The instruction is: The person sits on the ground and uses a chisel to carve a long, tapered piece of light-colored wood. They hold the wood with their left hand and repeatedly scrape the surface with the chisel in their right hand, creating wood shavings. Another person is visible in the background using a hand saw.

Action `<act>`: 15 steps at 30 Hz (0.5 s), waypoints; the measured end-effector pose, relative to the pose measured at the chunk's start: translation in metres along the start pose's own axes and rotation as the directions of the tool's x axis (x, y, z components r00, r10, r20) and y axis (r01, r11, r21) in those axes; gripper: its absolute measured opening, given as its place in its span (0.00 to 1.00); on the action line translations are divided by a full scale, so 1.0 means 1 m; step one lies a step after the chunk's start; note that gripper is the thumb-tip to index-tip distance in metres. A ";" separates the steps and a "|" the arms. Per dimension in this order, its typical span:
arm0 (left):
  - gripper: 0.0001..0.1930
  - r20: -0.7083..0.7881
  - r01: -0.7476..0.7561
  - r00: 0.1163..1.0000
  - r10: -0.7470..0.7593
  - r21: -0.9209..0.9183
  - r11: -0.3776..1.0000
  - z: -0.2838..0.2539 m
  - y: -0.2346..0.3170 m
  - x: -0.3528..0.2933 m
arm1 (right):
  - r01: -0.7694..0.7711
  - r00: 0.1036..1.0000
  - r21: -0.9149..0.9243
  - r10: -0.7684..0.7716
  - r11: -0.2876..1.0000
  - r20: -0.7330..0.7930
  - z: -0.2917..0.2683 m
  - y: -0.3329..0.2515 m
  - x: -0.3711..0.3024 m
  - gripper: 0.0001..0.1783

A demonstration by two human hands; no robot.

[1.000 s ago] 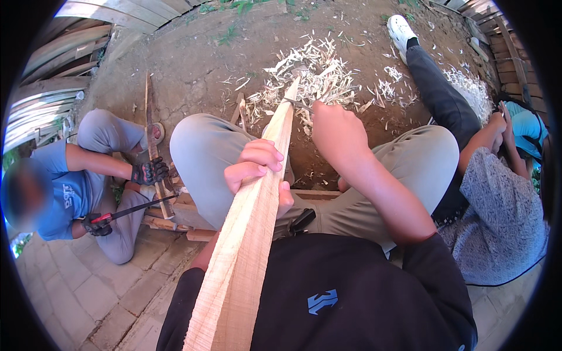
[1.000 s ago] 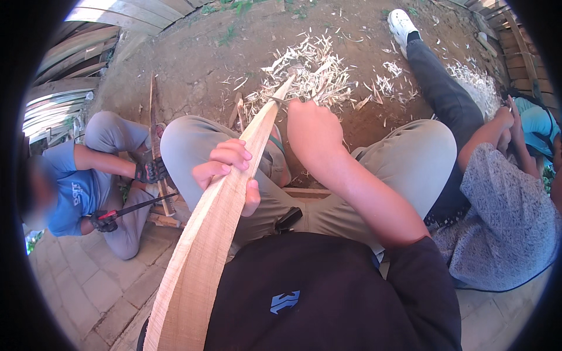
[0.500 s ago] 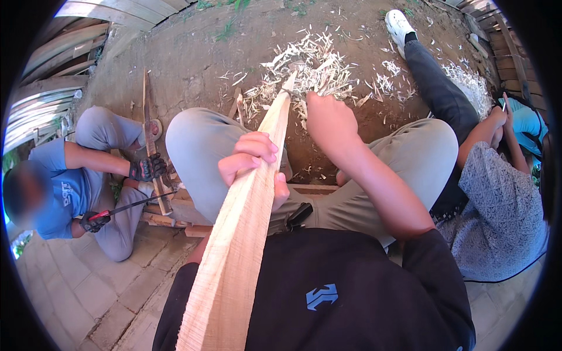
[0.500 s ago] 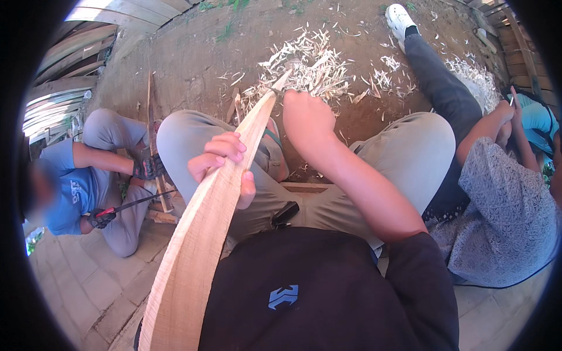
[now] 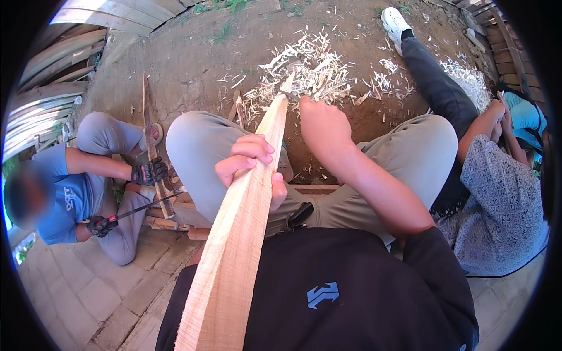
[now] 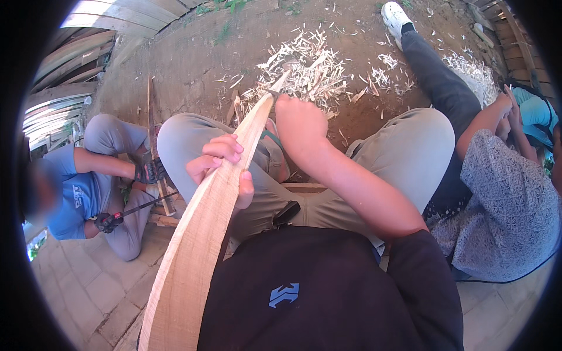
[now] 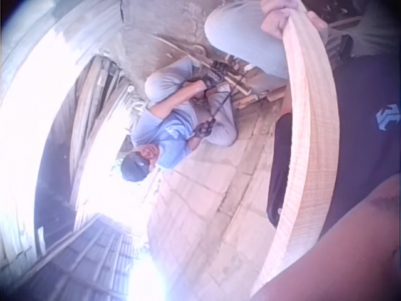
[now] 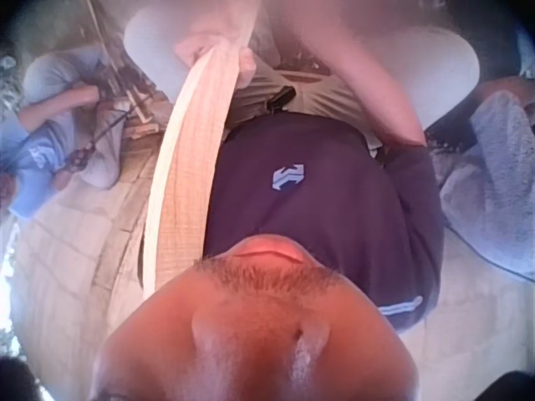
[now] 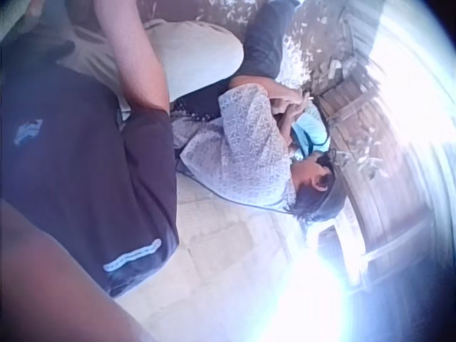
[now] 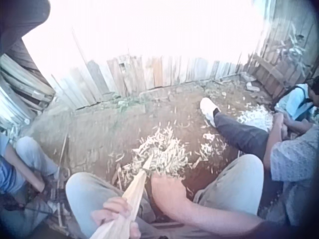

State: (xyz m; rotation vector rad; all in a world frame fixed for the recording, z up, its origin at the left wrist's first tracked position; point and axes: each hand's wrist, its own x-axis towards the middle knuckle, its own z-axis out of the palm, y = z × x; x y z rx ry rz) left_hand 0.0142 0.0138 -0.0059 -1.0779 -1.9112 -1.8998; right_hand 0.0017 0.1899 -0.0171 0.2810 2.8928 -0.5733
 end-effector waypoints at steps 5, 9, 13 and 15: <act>0.27 0.046 0.011 0.999 -0.010 -0.016 1.000 0.002 0.006 0.008 | -0.065 0.997 -0.030 0.066 0.997 0.044 0.020 0.018 0.016 0.06; 0.27 0.028 0.000 1.000 0.000 -0.025 1.000 0.000 0.001 0.003 | -0.063 0.994 -0.008 0.064 0.998 0.089 -0.010 0.006 -0.001 0.07; 0.27 0.032 0.007 0.999 -0.007 -0.009 1.000 -0.003 0.000 0.003 | -0.058 0.994 0.025 0.055 0.998 0.093 -0.007 0.011 0.005 0.07; 0.27 0.020 -0.001 1.000 0.001 -0.017 1.000 0.000 -0.003 0.003 | -0.056 0.995 0.027 0.053 0.998 0.080 -0.005 0.013 0.006 0.07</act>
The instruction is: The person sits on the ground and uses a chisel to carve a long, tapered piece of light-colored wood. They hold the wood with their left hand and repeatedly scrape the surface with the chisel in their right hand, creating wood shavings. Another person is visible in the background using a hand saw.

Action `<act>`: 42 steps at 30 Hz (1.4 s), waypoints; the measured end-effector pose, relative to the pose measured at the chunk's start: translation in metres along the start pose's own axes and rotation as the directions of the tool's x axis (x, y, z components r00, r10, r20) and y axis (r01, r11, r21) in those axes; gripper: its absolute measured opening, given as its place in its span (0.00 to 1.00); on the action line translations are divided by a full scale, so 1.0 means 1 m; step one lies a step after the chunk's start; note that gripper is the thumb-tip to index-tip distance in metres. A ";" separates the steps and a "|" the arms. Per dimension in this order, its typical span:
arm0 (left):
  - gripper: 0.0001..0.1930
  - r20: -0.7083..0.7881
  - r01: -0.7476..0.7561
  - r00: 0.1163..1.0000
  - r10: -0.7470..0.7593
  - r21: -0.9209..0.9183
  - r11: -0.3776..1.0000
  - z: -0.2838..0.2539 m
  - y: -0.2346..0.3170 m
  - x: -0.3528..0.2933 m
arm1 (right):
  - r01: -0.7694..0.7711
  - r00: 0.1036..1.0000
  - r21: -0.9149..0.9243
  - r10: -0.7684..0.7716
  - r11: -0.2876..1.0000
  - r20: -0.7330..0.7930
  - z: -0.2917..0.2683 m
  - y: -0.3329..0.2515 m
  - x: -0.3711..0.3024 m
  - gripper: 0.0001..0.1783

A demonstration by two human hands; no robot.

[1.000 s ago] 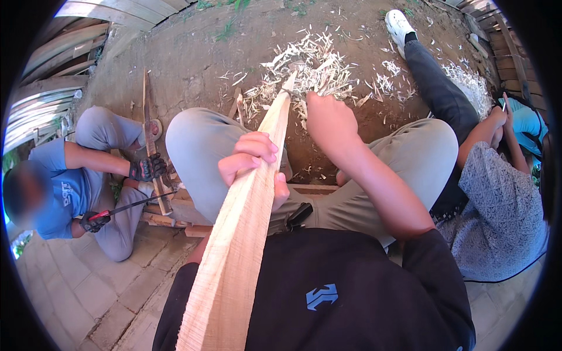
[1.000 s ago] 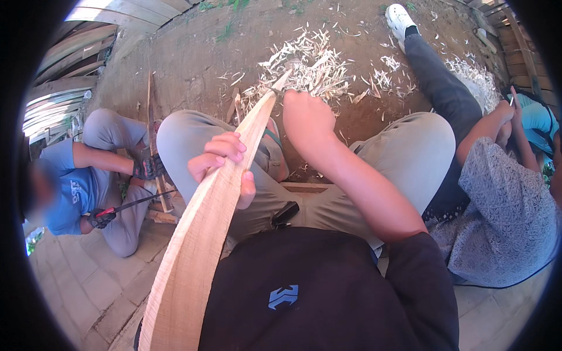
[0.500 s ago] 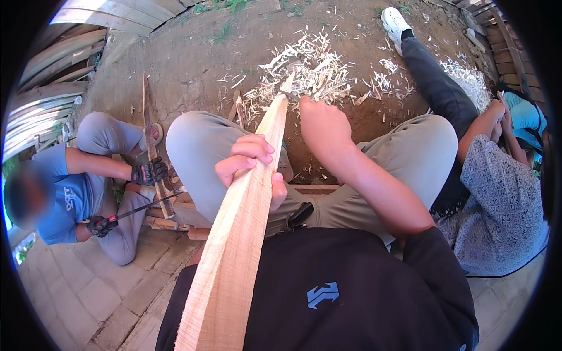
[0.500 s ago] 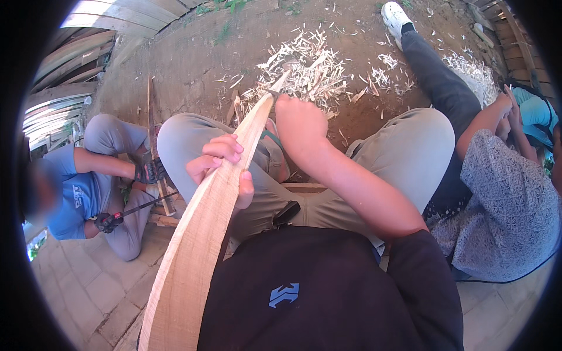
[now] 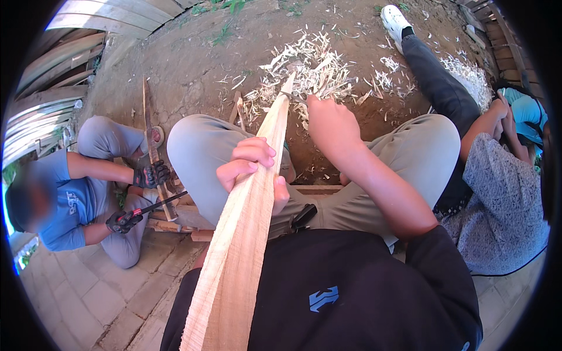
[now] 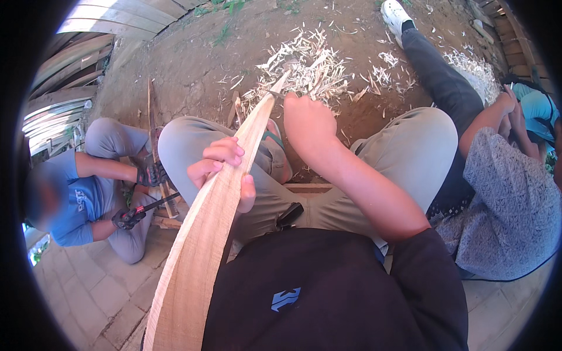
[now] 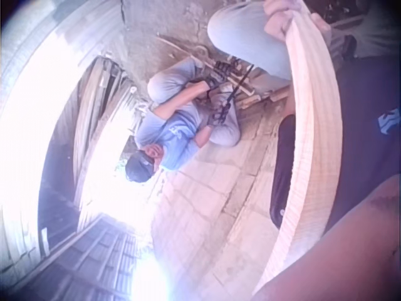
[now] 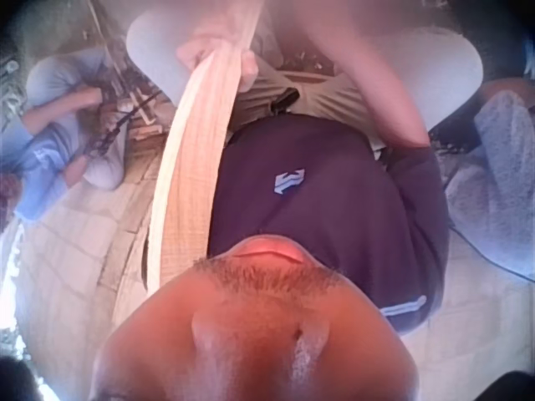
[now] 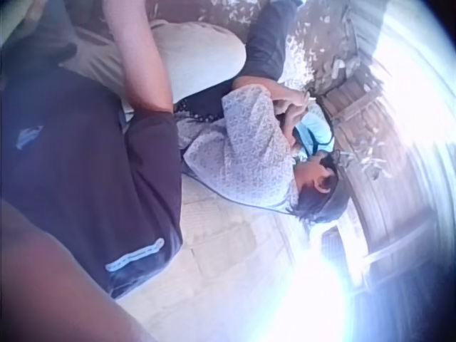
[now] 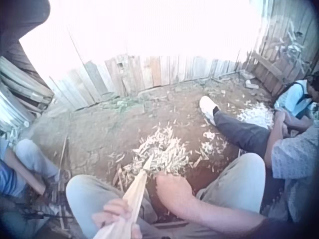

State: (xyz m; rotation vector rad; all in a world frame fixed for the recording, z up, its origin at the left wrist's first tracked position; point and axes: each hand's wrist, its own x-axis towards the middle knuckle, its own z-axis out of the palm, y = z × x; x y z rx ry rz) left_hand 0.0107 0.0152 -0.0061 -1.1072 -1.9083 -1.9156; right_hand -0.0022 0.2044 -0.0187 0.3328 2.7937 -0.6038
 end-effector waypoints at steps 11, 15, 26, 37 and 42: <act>0.27 -0.038 0.015 0.999 -0.015 0.002 1.000 0.002 0.003 -0.001 | 0.007 0.998 -0.059 -0.010 0.998 -0.055 0.016 0.006 0.009 0.07; 0.27 -0.056 0.027 0.998 -0.027 -0.007 1.000 0.000 -0.001 -0.005 | -0.011 0.998 0.000 0.011 1.000 -0.056 0.017 0.008 0.013 0.07; 0.27 -0.049 0.029 0.998 -0.027 0.037 0.999 0.001 0.000 -0.001 | -0.015 1.000 0.050 0.015 0.999 0.003 0.021 0.003 0.012 0.10; 0.27 -0.024 0.031 0.999 -0.030 0.062 0.998 -0.001 0.000 0.004 | -0.041 0.999 0.020 0.041 0.999 -0.006 0.034 0.021 0.033 0.09; 0.27 -0.083 0.029 0.996 -0.026 0.043 0.999 0.000 -0.003 0.000 | -0.016 0.999 0.063 0.018 0.998 -0.028 0.023 0.012 0.023 0.09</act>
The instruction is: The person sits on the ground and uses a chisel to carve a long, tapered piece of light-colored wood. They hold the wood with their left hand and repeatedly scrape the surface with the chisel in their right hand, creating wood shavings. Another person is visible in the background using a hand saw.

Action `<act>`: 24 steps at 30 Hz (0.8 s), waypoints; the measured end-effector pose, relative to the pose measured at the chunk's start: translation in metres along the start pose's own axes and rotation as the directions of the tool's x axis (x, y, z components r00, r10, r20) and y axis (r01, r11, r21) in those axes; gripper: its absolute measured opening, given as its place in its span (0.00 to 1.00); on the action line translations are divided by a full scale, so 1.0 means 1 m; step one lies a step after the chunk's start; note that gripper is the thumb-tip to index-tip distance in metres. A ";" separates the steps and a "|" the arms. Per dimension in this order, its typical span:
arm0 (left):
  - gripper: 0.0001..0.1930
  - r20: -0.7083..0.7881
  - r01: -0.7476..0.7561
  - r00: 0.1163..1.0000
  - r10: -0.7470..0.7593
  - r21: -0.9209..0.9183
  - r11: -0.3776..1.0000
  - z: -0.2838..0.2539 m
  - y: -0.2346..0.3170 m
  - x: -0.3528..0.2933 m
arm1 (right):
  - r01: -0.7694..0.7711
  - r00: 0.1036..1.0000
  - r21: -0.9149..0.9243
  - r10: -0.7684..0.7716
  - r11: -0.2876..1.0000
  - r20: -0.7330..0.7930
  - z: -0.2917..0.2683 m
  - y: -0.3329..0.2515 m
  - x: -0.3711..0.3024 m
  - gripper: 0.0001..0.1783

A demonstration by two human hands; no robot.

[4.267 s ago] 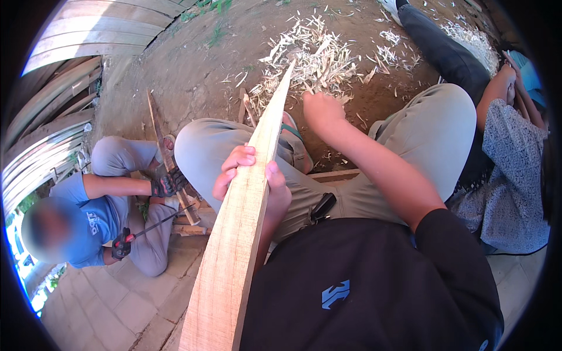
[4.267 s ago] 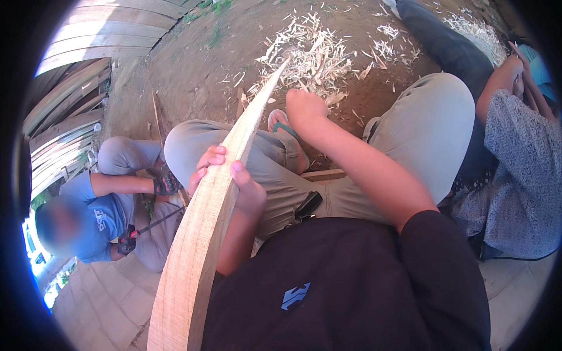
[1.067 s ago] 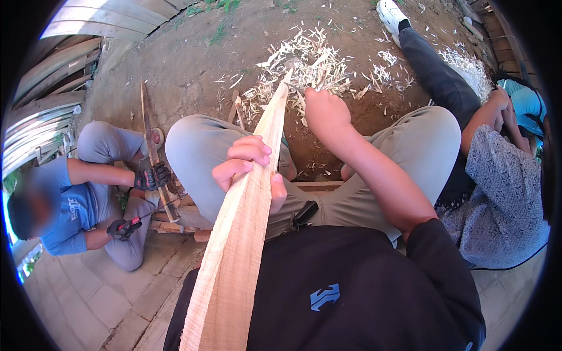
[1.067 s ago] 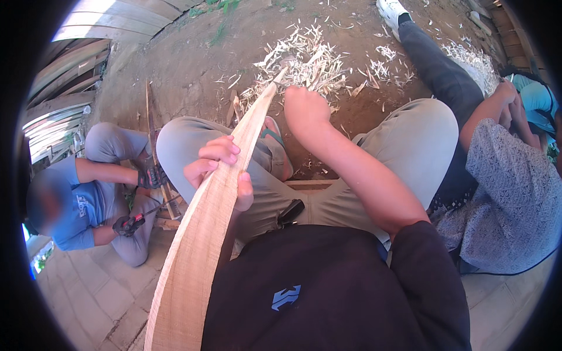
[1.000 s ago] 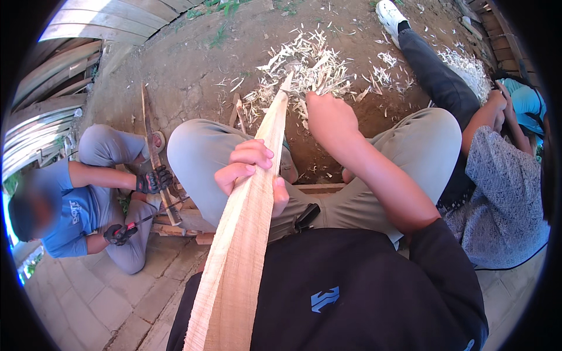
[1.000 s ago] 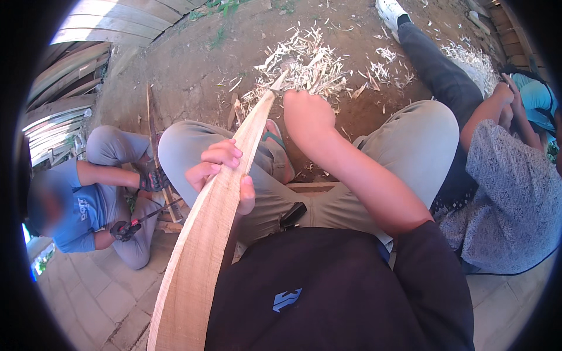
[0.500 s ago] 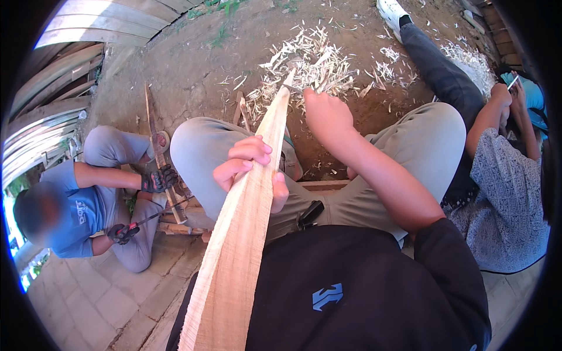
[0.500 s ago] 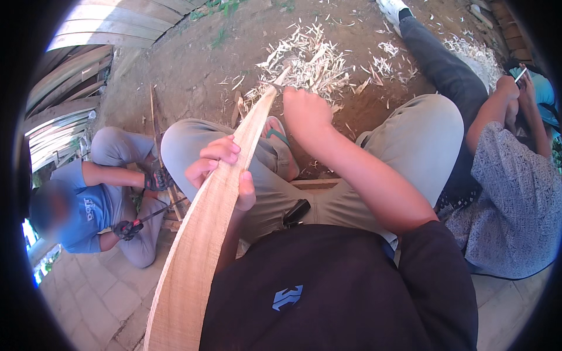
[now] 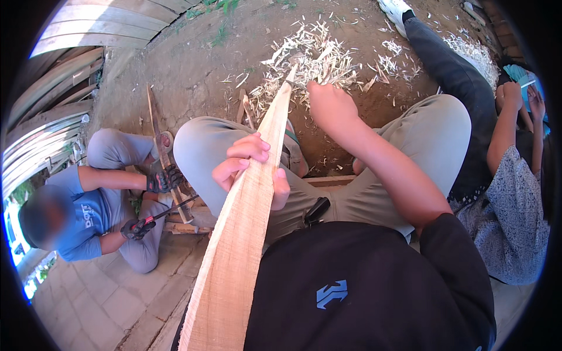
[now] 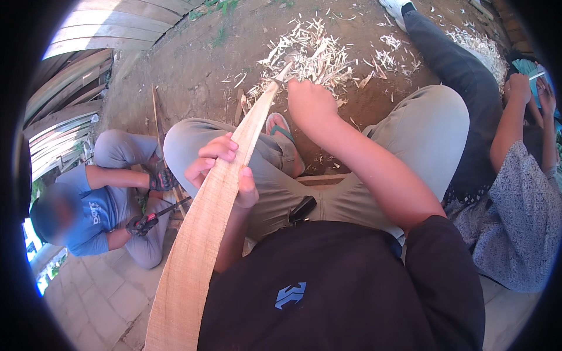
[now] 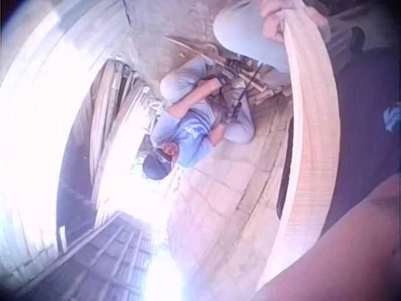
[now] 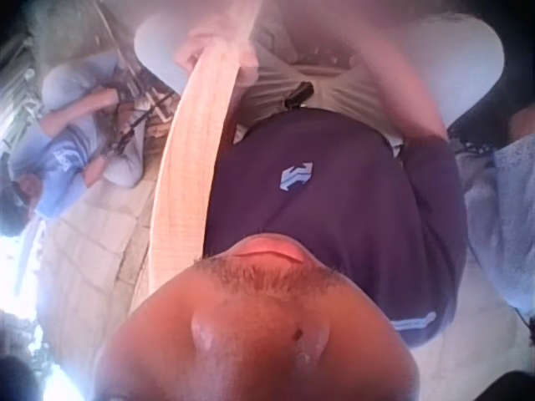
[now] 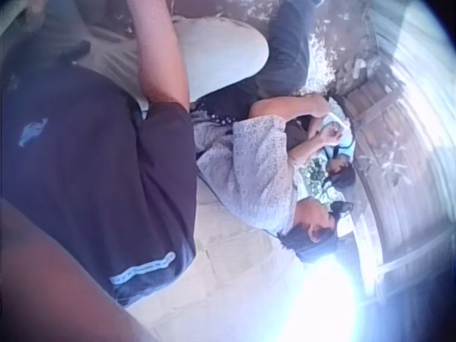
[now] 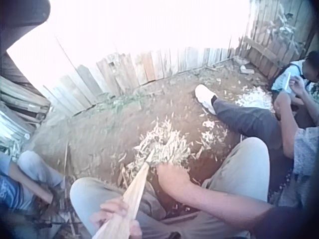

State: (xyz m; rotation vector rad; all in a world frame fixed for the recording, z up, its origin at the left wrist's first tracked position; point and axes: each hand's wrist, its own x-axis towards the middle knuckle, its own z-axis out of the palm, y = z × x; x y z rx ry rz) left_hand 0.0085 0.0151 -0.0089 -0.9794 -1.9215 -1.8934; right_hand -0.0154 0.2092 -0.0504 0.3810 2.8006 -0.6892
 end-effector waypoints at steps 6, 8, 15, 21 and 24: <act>0.28 0.031 0.001 1.000 -0.001 0.027 1.000 -0.002 0.001 -0.004 | -0.023 1.000 0.053 0.023 0.998 0.012 0.000 -0.007 -0.012 0.08; 0.28 0.012 -0.017 1.000 0.017 0.026 1.000 -0.001 -0.004 -0.002 | -0.001 1.000 0.044 -0.001 0.999 0.030 0.002 -0.007 -0.007 0.09; 0.27 0.012 -0.030 0.999 0.030 0.019 0.999 0.000 -0.004 -0.001 | 0.018 1.000 -0.001 -0.018 1.000 -0.002 0.007 -0.005 -0.004 0.09; 0.27 0.005 -0.033 0.999 0.033 0.012 0.999 0.004 -0.003 0.002 | 0.004 0.999 -0.001 -0.004 1.000 -0.041 0.014 -0.001 0.000 0.08; 0.27 0.019 -0.014 1.000 0.013 0.032 0.999 0.001 0.003 -0.002 | -0.002 0.998 -0.021 0.001 1.000 -0.061 0.018 -0.001 -0.002 0.07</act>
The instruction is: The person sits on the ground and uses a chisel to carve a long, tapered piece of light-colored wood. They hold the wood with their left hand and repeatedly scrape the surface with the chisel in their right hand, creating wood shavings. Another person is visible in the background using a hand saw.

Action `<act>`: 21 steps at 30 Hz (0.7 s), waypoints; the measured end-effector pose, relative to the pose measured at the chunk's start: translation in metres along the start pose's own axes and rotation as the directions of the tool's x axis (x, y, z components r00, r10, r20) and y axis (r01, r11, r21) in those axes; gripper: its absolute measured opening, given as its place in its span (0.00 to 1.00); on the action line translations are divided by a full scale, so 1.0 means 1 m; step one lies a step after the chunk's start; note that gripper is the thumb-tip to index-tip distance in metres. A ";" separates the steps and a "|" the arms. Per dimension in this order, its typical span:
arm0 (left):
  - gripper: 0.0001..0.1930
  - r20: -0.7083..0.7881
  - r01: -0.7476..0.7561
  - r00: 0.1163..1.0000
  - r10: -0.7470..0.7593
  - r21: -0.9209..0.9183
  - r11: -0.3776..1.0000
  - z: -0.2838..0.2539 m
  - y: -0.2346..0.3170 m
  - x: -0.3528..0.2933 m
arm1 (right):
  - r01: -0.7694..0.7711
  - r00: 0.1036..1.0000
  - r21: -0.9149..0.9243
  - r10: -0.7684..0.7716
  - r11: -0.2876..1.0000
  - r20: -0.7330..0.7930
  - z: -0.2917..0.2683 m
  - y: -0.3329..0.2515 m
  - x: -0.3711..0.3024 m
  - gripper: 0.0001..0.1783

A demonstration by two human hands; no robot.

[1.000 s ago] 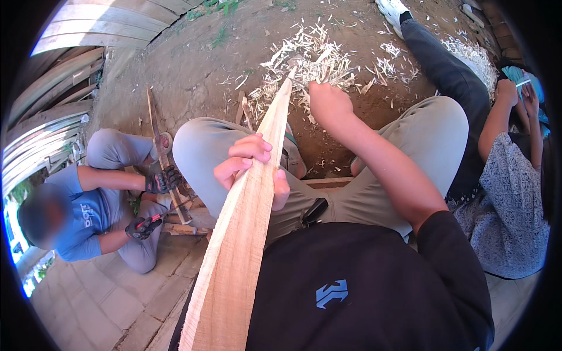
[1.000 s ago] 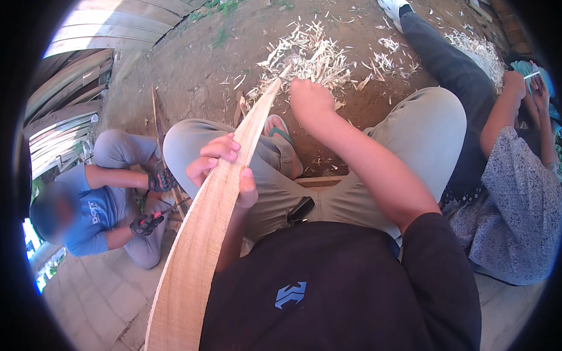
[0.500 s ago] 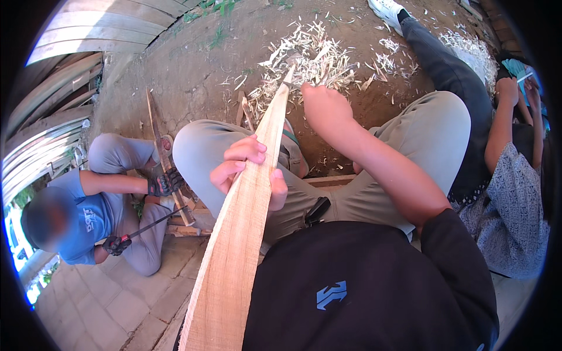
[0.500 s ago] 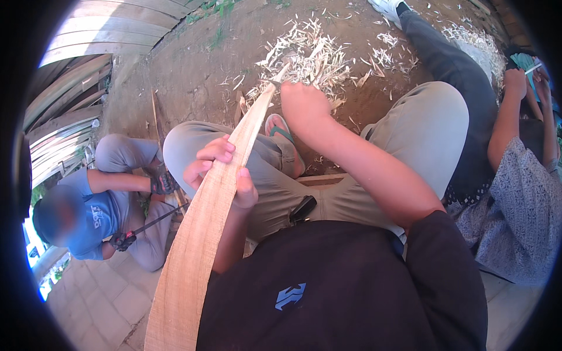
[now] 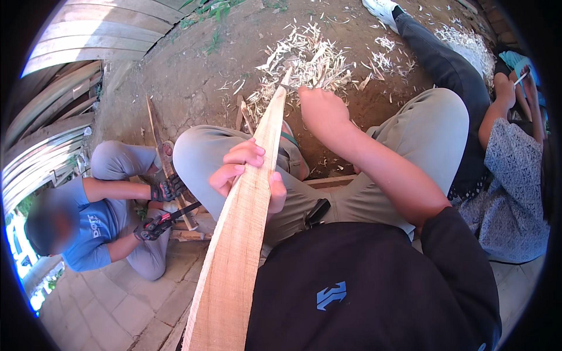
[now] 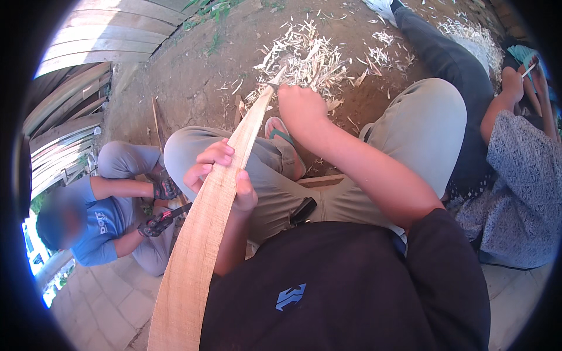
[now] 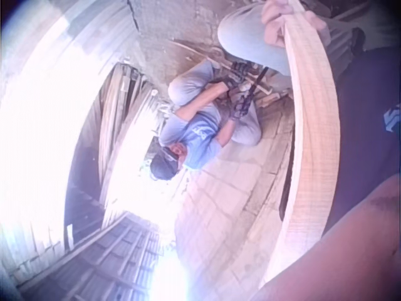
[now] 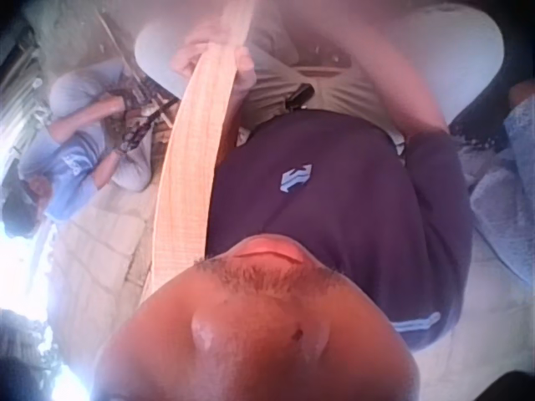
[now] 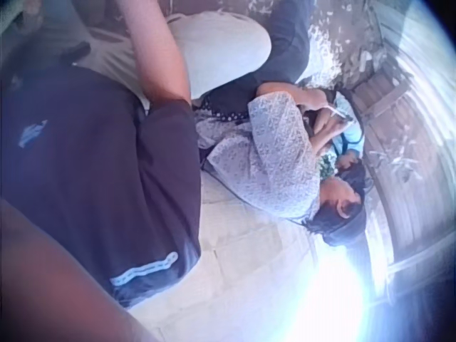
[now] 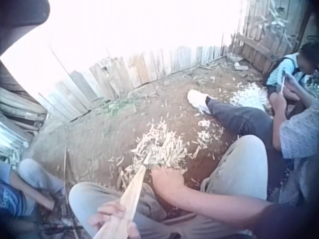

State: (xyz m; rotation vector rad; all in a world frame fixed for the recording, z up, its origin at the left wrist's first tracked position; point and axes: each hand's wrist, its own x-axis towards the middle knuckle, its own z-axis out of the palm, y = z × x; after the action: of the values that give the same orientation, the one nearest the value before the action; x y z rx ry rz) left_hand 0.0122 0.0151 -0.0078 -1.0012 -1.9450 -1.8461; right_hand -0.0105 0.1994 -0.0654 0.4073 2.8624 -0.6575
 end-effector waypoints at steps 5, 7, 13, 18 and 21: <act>0.27 -0.029 -0.009 1.000 0.008 -0.026 1.000 0.002 -0.002 -0.001 | 0.010 1.000 -0.011 -0.010 1.000 -0.009 -0.001 -0.006 0.004 0.07; 0.27 0.014 0.007 1.000 -0.007 -0.001 1.000 0.000 -0.003 0.001 | 0.009 1.000 -0.024 -0.010 1.000 -0.021 -0.001 -0.006 0.002 0.07; 0.27 0.000 -0.012 1.000 0.012 -0.005 1.000 -0.003 -0.006 0.000 | -0.001 0.999 -0.031 0.002 1.000 0.036 -0.007 -0.010 0.005 0.08; 0.27 -0.001 -0.006 1.000 0.006 -0.040 0.999 0.000 -0.005 -0.001 | -0.047 0.998 -0.026 0.048 0.999 0.035 0.004 0.011 0.020 0.08; 0.27 0.003 0.003 1.000 -0.003 -0.029 1.000 -0.002 -0.005 -0.001 | -0.029 0.997 -0.021 0.030 0.999 0.067 -0.028 -0.001 0.009 0.08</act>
State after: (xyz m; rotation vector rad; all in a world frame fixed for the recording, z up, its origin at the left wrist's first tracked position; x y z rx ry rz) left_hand 0.0090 0.0132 -0.0113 -1.0112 -1.9280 -1.8800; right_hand -0.0220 0.2132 -0.0420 0.4153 2.7919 -0.6243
